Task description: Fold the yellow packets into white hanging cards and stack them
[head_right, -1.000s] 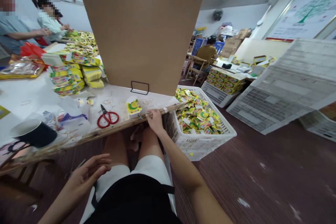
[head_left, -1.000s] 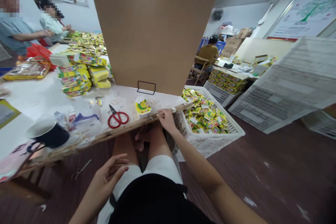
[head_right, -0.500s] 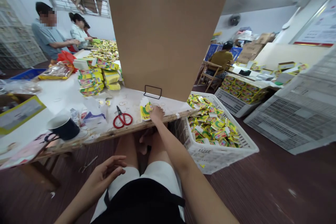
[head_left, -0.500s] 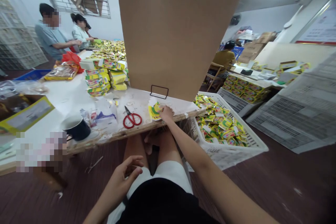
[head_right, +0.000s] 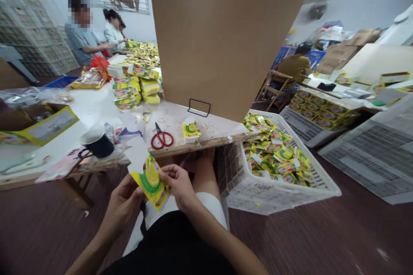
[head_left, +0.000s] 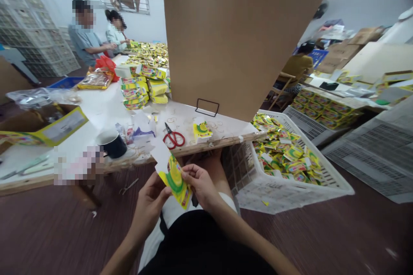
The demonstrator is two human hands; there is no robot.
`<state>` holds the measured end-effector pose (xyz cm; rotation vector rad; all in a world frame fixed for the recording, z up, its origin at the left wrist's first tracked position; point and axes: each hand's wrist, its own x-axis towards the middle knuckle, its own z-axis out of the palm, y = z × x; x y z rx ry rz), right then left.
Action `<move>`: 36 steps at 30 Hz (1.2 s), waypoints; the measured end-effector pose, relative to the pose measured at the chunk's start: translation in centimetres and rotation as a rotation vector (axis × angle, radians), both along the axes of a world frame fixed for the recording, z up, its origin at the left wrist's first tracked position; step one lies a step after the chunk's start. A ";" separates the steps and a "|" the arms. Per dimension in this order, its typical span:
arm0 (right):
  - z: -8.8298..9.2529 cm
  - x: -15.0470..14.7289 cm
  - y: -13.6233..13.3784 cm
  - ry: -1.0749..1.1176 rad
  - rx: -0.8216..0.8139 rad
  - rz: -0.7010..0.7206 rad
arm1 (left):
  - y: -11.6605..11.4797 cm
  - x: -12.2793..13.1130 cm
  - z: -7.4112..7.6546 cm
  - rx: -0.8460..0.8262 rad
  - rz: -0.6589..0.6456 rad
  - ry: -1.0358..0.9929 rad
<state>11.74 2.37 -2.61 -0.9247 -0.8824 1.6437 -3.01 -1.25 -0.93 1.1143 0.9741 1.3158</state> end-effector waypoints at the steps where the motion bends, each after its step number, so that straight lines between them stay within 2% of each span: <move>1: 0.0 -0.3 -0.4 0.057 -0.038 0.037 | -0.1 0.0 -0.1 -0.003 -0.027 -0.027; 5: 0.6 -0.4 -0.8 -0.022 0.041 0.116 | -0.3 -0.3 0.0 -0.021 -0.102 -0.107; 9: 1.0 -0.1 -1.1 -0.126 0.122 0.146 | -0.1 -0.3 0.5 -0.106 -0.054 -0.162; 18: 0.1 -0.4 -1.7 -0.250 0.122 -0.017 | 0.3 0.5 -1.2 -0.213 -0.035 -0.189; 21: 0.3 -0.6 -2.0 -0.311 0.178 -0.043 | 0.4 0.5 -0.9 -0.199 -0.003 -0.125; 26: 0.6 0.0 -1.8 -0.409 0.307 -0.084 | 0.3 0.5 0.3 -0.106 0.060 0.010; 31: 1.3 1.6 -0.8 -0.337 0.425 0.055 | -0.1 0.4 0.9 -0.093 -0.116 -0.005; 34: 2.1 2.5 -0.4 -0.353 0.418 0.135 | -0.3 0.3 0.6 -0.113 -0.199 -0.025; 36: 2.6 2.9 -0.3 -0.401 0.429 0.141 | -0.3 0.4 0.3 -0.130 -0.244 -0.046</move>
